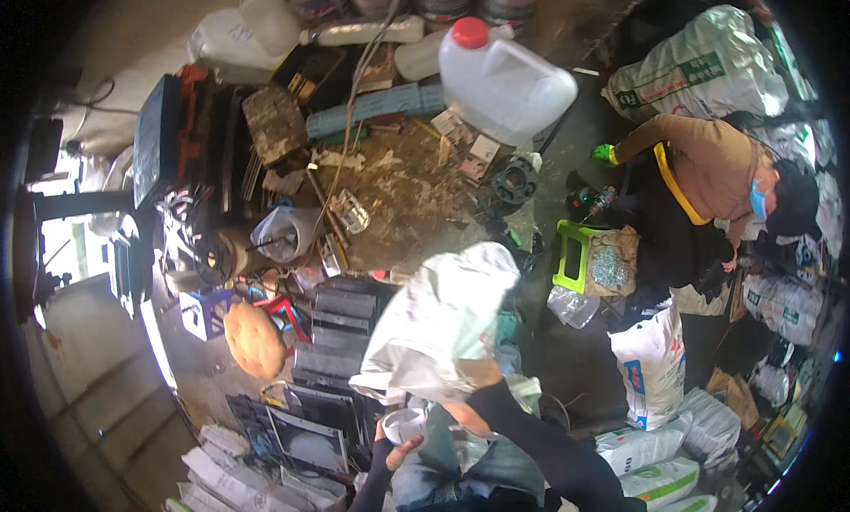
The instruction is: The person sits on the floor in a cluttered workshop and uses a small green-handled tool to scrape and mix a white substance inside a small white container. They repeatedly scrape the sides and bottom, then set the container down and handle a blue plastic funnel and a white bag before returning to the container.
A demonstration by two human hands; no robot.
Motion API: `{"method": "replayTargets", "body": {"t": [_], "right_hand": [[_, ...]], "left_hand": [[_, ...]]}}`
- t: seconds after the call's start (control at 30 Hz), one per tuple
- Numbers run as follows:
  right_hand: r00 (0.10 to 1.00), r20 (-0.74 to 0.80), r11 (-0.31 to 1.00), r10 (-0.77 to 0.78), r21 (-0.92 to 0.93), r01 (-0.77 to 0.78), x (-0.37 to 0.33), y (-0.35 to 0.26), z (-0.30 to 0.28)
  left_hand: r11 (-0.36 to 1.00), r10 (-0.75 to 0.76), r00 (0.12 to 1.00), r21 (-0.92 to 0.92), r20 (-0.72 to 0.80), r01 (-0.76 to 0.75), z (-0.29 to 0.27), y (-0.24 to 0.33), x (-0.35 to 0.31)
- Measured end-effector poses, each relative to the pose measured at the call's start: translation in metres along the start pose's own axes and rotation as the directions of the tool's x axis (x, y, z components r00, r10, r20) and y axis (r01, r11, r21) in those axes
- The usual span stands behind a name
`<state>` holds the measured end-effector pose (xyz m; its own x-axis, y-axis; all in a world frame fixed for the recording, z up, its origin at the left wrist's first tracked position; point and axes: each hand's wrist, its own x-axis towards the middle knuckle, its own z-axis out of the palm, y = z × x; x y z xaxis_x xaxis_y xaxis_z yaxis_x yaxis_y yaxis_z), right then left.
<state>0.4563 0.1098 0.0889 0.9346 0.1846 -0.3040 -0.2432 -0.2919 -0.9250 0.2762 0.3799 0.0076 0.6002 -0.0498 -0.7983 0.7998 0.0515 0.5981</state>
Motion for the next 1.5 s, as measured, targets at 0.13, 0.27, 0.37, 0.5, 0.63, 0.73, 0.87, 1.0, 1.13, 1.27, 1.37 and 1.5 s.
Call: {"method": "replayTargets", "body": {"t": [0.13, 0.27, 0.37, 0.5, 0.63, 0.73, 0.87, 1.0, 1.13, 1.27, 1.37, 1.5], "right_hand": [[0.994, 0.011, 0.989, 0.109, -0.096, -0.108, -0.029, -0.007, -0.005], [0.993, 0.030, 0.986, 0.116, -0.126, -0.112, -0.030, -0.010, -0.005], [0.993, 0.084, 0.984, 0.085, -0.165, -0.070, -0.022, -0.012, -0.004], [0.982, 0.188, 0.972, 0.012, -0.232, 0.032, 0.006, -0.004, -0.009], [0.947, 0.261, 0.907, -0.185, -0.325, 0.266, 0.065, 0.016, -0.025], [0.864, 0.279, 0.728, -0.420, -0.466, 0.504, 0.136, 0.032, -0.038], [0.997, 0.070, 0.997, 0.018, 0.073, -0.023, 0.229, 0.037, -0.037], [0.902, 0.387, 0.683, -0.193, -0.607, 0.407, 0.289, 0.033, -0.046], [0.986, 0.162, 0.702, -0.043, -0.697, 0.145, 0.290, 0.028, -0.042], [0.989, -0.005, 0.636, -0.148, -0.766, 0.092, 0.266, -0.003, -0.036], [0.905, -0.205, 0.665, -0.374, -0.739, 0.108, 0.219, -0.030, -0.047], [0.708, -0.292, 0.615, -0.643, -0.747, 0.250, 0.091, -0.033, -0.074]], "left_hand": [[0.992, -0.082, 0.994, 0.087, -0.067, 0.088, -0.005, -0.001, 0.003], [0.994, -0.069, 0.996, 0.080, -0.053, 0.073, -0.010, 0.005, 0.003], [0.997, -0.069, 0.996, 0.019, -0.050, 0.070, -0.018, 0.009, 0.001], [0.996, -0.049, 0.999, -0.081, -0.010, 0.048, -0.031, 0.000, -0.002], [0.999, -0.024, 0.997, 0.039, -0.076, 0.027, -0.042, -0.016, -0.010], [0.998, -0.066, 0.995, 0.015, -0.081, 0.067, -0.043, -0.024, -0.015], [0.998, -0.048, 0.997, 0.029, -0.064, 0.050, -0.041, -0.025, -0.019], [0.999, -0.052, 0.996, -0.004, -0.065, 0.052, -0.037, -0.016, -0.016], [0.999, -0.026, 0.999, 0.019, -0.036, 0.027, -0.030, -0.005, -0.007], [0.999, 0.011, 1.000, 0.043, -0.001, -0.011, -0.020, 0.000, 0.001], [0.998, -0.002, 1.000, 0.060, 0.023, 0.001, -0.010, -0.002, 0.004], [0.996, 0.037, 0.999, 0.085, 0.013, -0.038, 0.014, -0.004, 0.003]]}}
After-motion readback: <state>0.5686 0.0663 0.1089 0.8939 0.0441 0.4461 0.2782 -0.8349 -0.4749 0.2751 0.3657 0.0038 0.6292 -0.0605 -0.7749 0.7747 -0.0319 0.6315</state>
